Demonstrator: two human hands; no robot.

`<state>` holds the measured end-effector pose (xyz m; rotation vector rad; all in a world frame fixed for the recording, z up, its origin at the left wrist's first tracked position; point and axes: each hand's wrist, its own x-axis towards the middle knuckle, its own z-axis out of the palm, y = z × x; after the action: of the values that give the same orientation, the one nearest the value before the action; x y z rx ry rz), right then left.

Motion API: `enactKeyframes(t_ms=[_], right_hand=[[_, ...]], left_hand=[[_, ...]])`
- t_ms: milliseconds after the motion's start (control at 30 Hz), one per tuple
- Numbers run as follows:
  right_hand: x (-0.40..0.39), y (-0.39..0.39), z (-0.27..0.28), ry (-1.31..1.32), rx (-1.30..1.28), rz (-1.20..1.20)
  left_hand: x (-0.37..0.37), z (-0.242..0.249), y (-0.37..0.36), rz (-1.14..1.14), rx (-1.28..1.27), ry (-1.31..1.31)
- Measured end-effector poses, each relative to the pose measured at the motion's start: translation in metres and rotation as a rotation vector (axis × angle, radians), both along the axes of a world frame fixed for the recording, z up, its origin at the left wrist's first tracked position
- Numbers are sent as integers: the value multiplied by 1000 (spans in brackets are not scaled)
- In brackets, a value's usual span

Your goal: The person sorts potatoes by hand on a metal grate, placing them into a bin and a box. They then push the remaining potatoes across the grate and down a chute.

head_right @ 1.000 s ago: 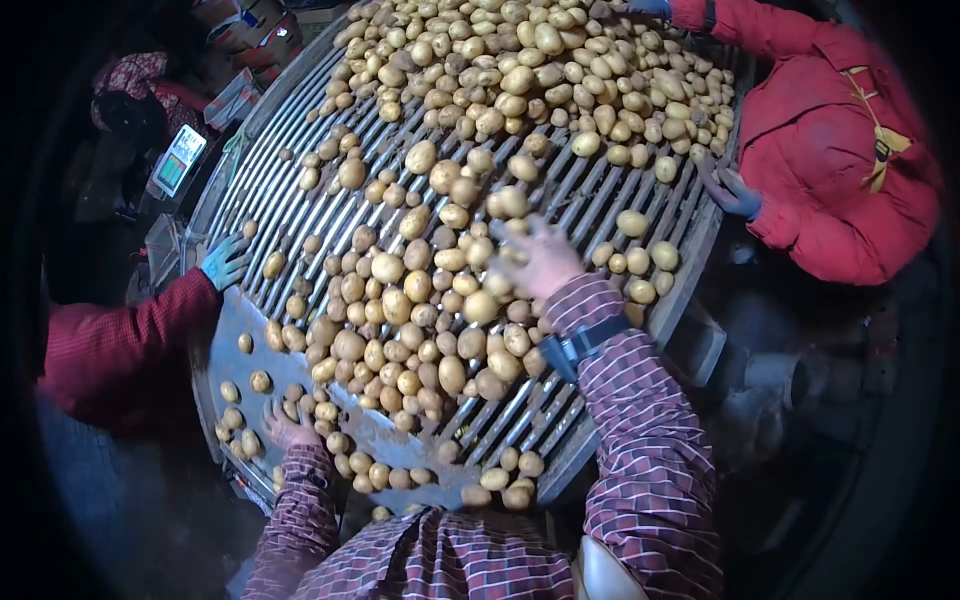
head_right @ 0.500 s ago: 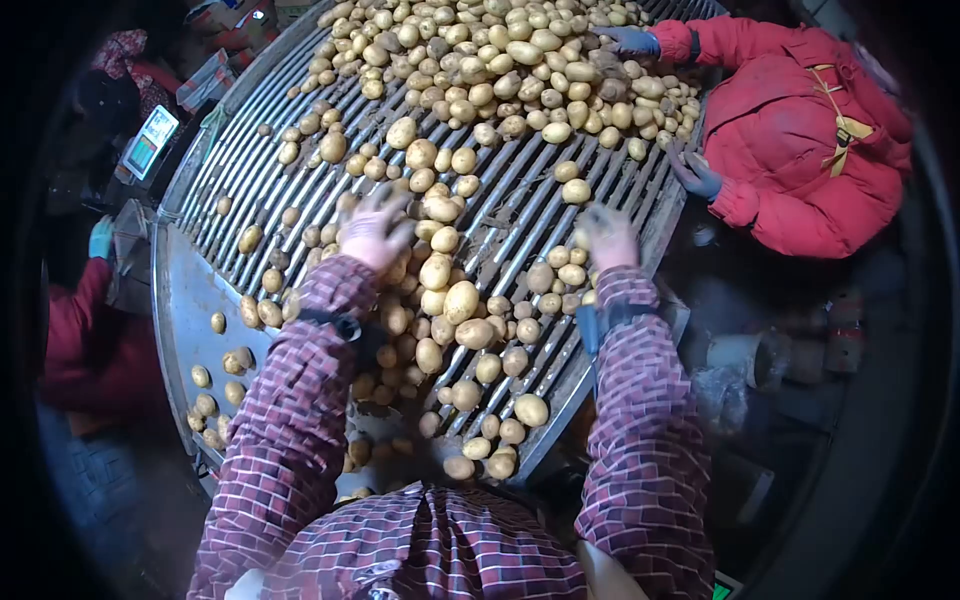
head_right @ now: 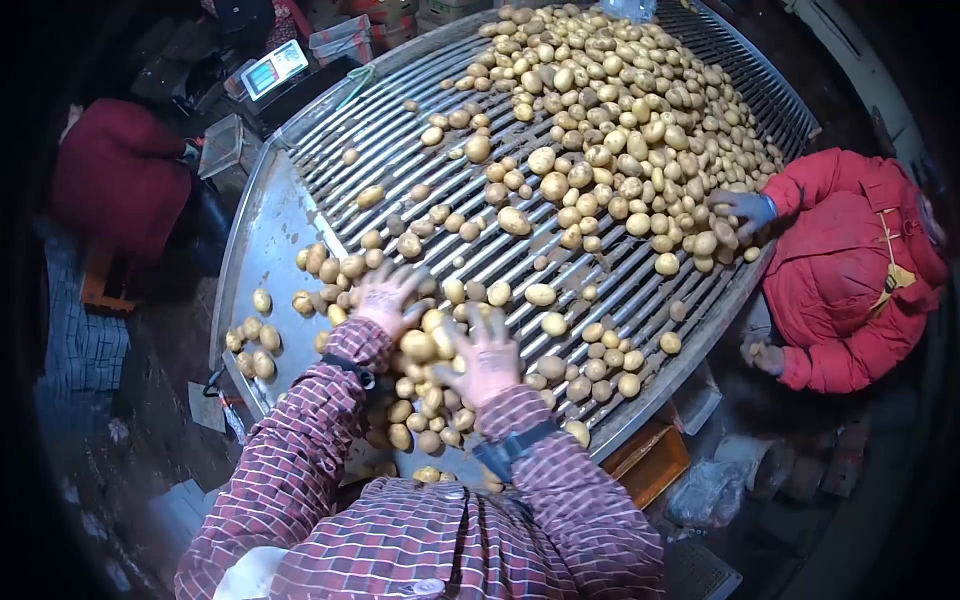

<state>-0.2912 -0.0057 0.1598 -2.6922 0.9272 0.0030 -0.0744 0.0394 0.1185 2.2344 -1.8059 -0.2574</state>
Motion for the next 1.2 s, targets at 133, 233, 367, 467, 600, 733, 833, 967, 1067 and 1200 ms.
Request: enactKeyframes(t_ms=[133,233,367,467,600,733,833,967,1067,1200], right_hand=[[39,62,-25,-173,116,167],[42,86,-15,-44,120,390],[22,81,-10,63,212,411],[-6,70,-5,135,134,412],[-38,58,-7,65,101,369],[-43,55,-8,128,89,401],[-41,57,-23,93,114,411],[-28,71,-35,-42,46,351],[-17,78,-33,-69,-11,361],[-10,85,-31,-177,-90,368]], left_hand=[[53,-31,75,199,57,-195],[68,-36,120,317,37,-181],[47,-21,193,367,-59,-42],[29,-38,257,386,-80,65],[1,-21,317,485,15,-2],[-34,-48,354,951,-32,-51],[-43,-35,351,973,-110,0],[-43,-48,359,968,-66,28],[-43,-48,359,938,-1,34],[-41,-43,356,953,55,82]])
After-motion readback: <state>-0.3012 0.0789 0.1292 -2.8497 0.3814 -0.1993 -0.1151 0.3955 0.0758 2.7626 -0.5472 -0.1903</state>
